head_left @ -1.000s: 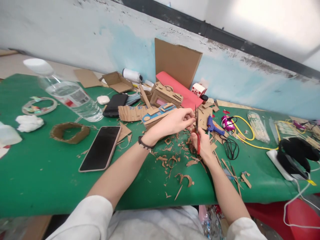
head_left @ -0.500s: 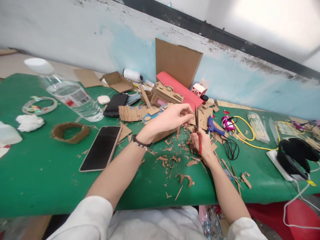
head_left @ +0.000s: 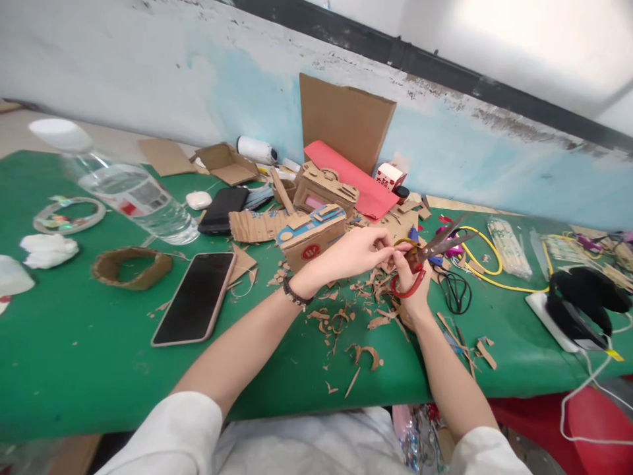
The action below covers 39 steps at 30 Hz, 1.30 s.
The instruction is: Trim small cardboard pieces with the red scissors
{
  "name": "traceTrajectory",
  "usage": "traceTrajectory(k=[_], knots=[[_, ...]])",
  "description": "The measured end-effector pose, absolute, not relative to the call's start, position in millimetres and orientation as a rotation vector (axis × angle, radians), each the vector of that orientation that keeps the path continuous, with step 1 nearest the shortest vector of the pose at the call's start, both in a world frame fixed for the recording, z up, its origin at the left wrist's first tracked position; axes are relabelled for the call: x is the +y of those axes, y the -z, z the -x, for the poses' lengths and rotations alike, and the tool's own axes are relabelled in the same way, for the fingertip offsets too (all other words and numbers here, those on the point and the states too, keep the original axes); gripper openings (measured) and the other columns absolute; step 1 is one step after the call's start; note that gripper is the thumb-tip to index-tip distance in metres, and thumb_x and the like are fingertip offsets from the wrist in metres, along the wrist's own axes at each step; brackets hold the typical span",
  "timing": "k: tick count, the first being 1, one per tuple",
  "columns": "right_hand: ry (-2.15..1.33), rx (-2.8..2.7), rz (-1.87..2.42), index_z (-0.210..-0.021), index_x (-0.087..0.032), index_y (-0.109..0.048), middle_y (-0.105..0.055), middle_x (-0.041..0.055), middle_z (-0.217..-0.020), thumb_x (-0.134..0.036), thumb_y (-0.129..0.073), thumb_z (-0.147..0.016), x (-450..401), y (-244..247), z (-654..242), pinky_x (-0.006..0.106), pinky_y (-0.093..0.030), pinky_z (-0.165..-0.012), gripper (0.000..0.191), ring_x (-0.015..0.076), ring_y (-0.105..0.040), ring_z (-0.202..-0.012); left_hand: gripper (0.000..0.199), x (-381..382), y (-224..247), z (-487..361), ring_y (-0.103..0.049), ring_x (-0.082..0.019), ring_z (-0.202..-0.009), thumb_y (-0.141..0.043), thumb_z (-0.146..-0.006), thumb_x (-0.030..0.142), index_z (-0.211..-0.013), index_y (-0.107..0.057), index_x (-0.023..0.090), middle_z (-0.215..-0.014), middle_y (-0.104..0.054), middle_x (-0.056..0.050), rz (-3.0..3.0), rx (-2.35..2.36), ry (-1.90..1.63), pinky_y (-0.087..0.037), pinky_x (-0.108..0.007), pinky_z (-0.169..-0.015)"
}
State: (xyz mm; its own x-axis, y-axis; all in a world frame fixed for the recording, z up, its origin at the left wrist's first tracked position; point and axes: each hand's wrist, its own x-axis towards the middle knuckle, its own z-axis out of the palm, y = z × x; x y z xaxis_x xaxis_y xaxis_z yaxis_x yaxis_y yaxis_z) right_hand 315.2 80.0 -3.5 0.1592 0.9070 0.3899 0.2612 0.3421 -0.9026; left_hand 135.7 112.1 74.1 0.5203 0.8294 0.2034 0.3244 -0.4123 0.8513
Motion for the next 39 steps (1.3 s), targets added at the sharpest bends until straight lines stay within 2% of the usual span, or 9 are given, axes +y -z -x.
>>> traceTrajectory(k=[9, 17, 20, 22, 25, 28, 31, 34, 39], knots=[[-0.811, -1.388, 1.071, -0.094, -0.018, -0.069, -0.071, 0.0022, -0.083, -0.043, -0.069, -0.100, 81.6, 1.9, -323.3, 0.029, -0.054, -0.072, 0.025, 0.0158, -0.065, -0.073, 0.030, 122.4, -56.1, -134.1, -0.071, -0.018, -0.074, -0.060, -0.102, 0.041, -0.092, -0.076, 0.017, -0.087, -0.079, -0.006, -1.968, 0.883, -0.743, -0.051, -0.026, -0.065], [-0.895, -1.251, 1.019, -0.093, -0.022, -0.060, -0.059, 0.0001, -0.071, -0.062, -0.062, -0.101, 90.5, 14.9, -319.8, 0.034, -0.051, -0.065, 0.041, 0.0181, -0.058, -0.063, 0.023, 120.5, -57.0, -150.0, -0.072, -0.016, -0.071, -0.070, -0.096, 0.037, -0.089, -0.068, 0.015, -0.081, -0.076, -0.006, -1.545, 0.804, -1.034, -0.058, -0.028, -0.071], [-0.920, -1.317, 0.991, -0.099, -0.023, -0.061, -0.058, 0.0018, -0.073, -0.076, -0.058, -0.096, 92.2, 23.1, -313.9, 0.037, -0.053, -0.063, 0.053, 0.0199, -0.057, -0.063, 0.025, 118.2, -55.9, -160.4, -0.069, -0.013, -0.064, -0.074, -0.093, 0.038, -0.090, -0.066, 0.015, -0.081, -0.076, -0.006, -1.328, 0.768, -1.145, -0.058, -0.026, -0.066], [-0.921, -1.405, 1.007, -0.111, -0.023, -0.062, -0.063, 0.0060, -0.083, -0.083, -0.054, -0.093, 90.4, 26.0, -308.2, 0.039, -0.055, -0.064, 0.063, 0.0218, -0.059, -0.068, 0.026, 117.0, -53.8, -166.1, -0.068, -0.012, -0.063, -0.077, -0.090, 0.038, -0.094, -0.066, 0.014, -0.084, -0.077, -0.006, -1.198, 0.761, -1.190, -0.058, -0.024, -0.062], [-0.951, -1.495, 1.029, -0.135, -0.024, -0.057, -0.067, 0.0104, -0.098, -0.084, -0.046, -0.096, 85.2, 27.4, -301.3, 0.039, -0.056, -0.063, 0.072, 0.0227, -0.060, -0.071, 0.026, 115.6, -50.9, -170.7, -0.069, -0.011, -0.066, -0.078, -0.090, 0.036, -0.099, -0.066, 0.015, -0.089, -0.079, -0.007, -1.128, 0.766, -1.236, -0.057, -0.022, -0.062], [-0.988, -1.538, 1.043, -0.151, -0.024, -0.049, -0.068, 0.0114, -0.102, -0.081, -0.042, -0.100, 82.0, 29.7, -299.7, 0.040, -0.056, -0.065, 0.077, 0.0234, -0.062, -0.073, 0.023, 114.4, -49.0, -171.4, -0.068, -0.010, -0.064, -0.076, -0.092, 0.034, -0.099, -0.064, 0.016, -0.086, -0.079, -0.006, -1.174, 0.784, -1.255, -0.057, -0.021, -0.062], [-0.966, -1.545, 1.106, -0.154, -0.023, -0.048, -0.071, 0.0119, -0.106, -0.075, -0.043, -0.103, 82.3, 33.9, -301.5, 0.040, -0.057, -0.069, 0.073, 0.0247, -0.065, -0.078, 0.021, 113.4, -46.5, -171.5, -0.069, -0.011, -0.065, -0.074, -0.094, 0.034, -0.097, -0.064, 0.016, -0.083, -0.076, -0.005, -1.270, 0.797, -1.260, -0.058, -0.022, -0.064], [-0.916, -1.548, 1.149, -0.153, -0.024, -0.051, -0.073, 0.0123, -0.113, -0.071, -0.044, -0.105, 84.5, 36.7, -302.5, 0.042, -0.059, -0.080, 0.067, 0.0288, -0.069, -0.095, 0.020, 112.7, -43.0, -172.5, -0.072, -0.014, -0.072, -0.072, -0.096, 0.034, -0.098, -0.065, 0.016, -0.084, -0.076, -0.006, -1.336, 0.839, -1.283, -0.059, -0.023, -0.066], [-0.914, -1.544, 1.110, -0.155, -0.022, -0.051, -0.073, 0.0134, -0.118, -0.070, -0.045, -0.105, 87.2, 37.9, -300.6, 0.044, -0.060, -0.089, 0.070, 0.0315, -0.070, -0.108, 0.016, 111.0, -39.4, -173.8, -0.076, -0.016, -0.081, -0.070, -0.097, 0.033, -0.099, -0.065, 0.018, -0.088, -0.076, -0.005, -1.431, 0.924, -1.332, -0.061, -0.026, -0.073]])
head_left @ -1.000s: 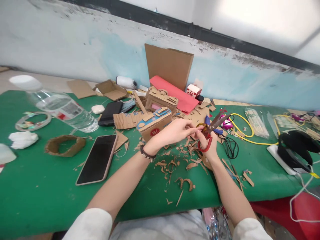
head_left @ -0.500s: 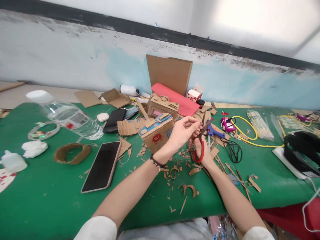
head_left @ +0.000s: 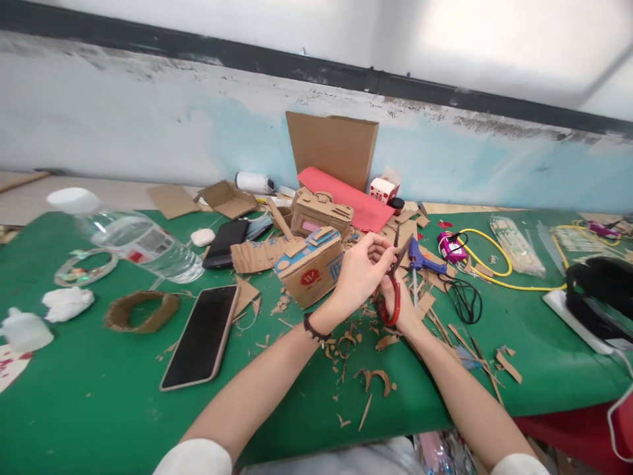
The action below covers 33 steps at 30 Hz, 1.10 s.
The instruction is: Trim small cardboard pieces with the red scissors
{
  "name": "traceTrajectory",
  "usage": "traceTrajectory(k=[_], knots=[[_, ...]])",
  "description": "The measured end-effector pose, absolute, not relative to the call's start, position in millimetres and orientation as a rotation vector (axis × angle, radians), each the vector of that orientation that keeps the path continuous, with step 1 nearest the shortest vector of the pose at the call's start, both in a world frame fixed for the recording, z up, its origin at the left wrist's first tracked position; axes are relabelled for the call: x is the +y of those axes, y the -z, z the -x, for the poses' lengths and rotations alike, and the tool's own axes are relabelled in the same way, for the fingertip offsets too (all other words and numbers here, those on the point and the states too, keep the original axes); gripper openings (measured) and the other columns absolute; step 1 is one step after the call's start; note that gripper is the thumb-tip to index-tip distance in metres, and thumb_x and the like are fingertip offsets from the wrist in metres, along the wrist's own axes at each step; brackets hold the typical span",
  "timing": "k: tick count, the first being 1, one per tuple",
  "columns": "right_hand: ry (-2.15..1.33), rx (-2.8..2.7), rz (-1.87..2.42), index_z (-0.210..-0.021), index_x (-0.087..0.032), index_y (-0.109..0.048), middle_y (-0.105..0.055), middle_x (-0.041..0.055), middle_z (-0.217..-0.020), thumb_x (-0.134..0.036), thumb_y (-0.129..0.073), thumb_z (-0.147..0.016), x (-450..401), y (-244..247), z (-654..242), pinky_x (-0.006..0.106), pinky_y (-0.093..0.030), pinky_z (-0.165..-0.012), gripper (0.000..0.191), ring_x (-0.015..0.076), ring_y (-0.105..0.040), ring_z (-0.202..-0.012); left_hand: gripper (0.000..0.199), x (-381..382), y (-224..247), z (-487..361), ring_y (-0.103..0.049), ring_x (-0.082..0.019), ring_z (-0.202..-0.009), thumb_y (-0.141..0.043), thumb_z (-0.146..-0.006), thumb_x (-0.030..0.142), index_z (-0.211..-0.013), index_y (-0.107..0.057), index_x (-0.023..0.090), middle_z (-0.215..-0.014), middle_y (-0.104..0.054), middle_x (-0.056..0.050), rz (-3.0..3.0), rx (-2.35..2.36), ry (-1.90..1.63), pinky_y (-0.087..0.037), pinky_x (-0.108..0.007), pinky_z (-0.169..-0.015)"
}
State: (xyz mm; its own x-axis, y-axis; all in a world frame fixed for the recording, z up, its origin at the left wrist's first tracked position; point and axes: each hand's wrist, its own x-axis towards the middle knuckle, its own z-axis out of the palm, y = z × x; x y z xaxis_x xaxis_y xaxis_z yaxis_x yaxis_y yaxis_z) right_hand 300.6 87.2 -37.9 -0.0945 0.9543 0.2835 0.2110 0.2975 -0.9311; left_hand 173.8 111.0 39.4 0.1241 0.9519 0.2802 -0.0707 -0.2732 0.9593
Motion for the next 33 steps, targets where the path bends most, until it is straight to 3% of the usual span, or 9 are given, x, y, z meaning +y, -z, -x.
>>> traceTrajectory(k=[3, 6, 16, 22, 28, 33], knots=[[-0.951, -1.523, 1.135, -0.149, -0.021, -0.055, -0.074, 0.0111, -0.102, -0.074, -0.044, -0.103, 85.8, 38.2, -299.5, 0.041, -0.060, -0.075, 0.071, 0.0284, -0.070, -0.089, 0.013, 110.5, -40.4, -172.6, -0.075, -0.016, -0.081, -0.069, -0.098, 0.031, -0.098, -0.065, 0.019, -0.087, -0.075, -0.004, -1.514, 0.958, -1.330, -0.060, -0.026, -0.076], [-1.022, -1.482, 1.192, -0.138, -0.021, -0.061, -0.069, 0.0061, -0.079, -0.076, -0.044, -0.102, 82.3, 36.8, -299.1, 0.036, -0.052, -0.058, 0.068, 0.0232, -0.061, -0.064, 0.012, 111.4, -41.8, -170.1, -0.073, -0.016, -0.080, -0.068, -0.098, 0.031, -0.098, -0.065, 0.020, -0.088, -0.075, -0.003, -1.602, 1.006, -1.306, -0.057, -0.026, -0.075], [-1.122, -1.437, 1.114, -0.096, -0.023, -0.063, -0.058, 0.0018, -0.068, -0.073, -0.046, -0.104, 83.9, 42.8, -302.6, 0.033, -0.048, -0.056, 0.053, 0.0192, -0.055, -0.059, 0.016, 115.3, -40.7, -164.6, -0.072, -0.018, -0.081, -0.065, -0.101, 0.038, -0.101, -0.063, 0.022, -0.091, -0.075, -0.003, -1.692, 1.062, -1.209, -0.057, -0.029, -0.077], [-1.086, -1.466, 1.182, -0.111, -0.024, -0.063, -0.058, 0.0008, -0.069, -0.075, -0.043, -0.104, 84.7, 40.2, -304.3, 0.033, -0.048, -0.055, 0.055, 0.0197, -0.055, -0.057, 0.013, 116.4, -42.6, -161.0, -0.074, -0.019, -0.084, -0.060, -0.103, 0.034, -0.103, -0.066, 0.022, -0.091, -0.077, -0.004, -1.707, 0.998, -1.191, -0.057, -0.029, -0.079], [-1.047, -1.471, 1.198, -0.107, -0.023, -0.064, -0.057, 0.0015, -0.069, -0.076, -0.041, -0.103, 85.0, 43.4, -302.8, 0.034, -0.048, -0.056, 0.057, 0.0198, -0.054, -0.059, 0.010, 116.1, -44.2, -161.0, -0.073, -0.018, -0.080, -0.058, -0.102, 0.031, -0.101, -0.063, 0.022, -0.089, -0.076, -0.003, -1.767, 1.078, -1.175, -0.056, -0.029, -0.078], [-1.100, -1.409, 1.187, -0.123, -0.023, -0.064, -0.059, 0.0003, -0.067, -0.075, -0.046, -0.103, 87.2, 42.6, -302.9, 0.034, -0.050, -0.054, 0.058, 0.0202, -0.056, -0.056, 0.010, 115.8, -45.1, -160.8, -0.073, -0.018, -0.082, -0.059, -0.101, 0.030, -0.101, -0.063, 0.021, -0.092, -0.076, -0.003, -1.798, 1.052, -1.132, -0.055, -0.029, -0.076]])
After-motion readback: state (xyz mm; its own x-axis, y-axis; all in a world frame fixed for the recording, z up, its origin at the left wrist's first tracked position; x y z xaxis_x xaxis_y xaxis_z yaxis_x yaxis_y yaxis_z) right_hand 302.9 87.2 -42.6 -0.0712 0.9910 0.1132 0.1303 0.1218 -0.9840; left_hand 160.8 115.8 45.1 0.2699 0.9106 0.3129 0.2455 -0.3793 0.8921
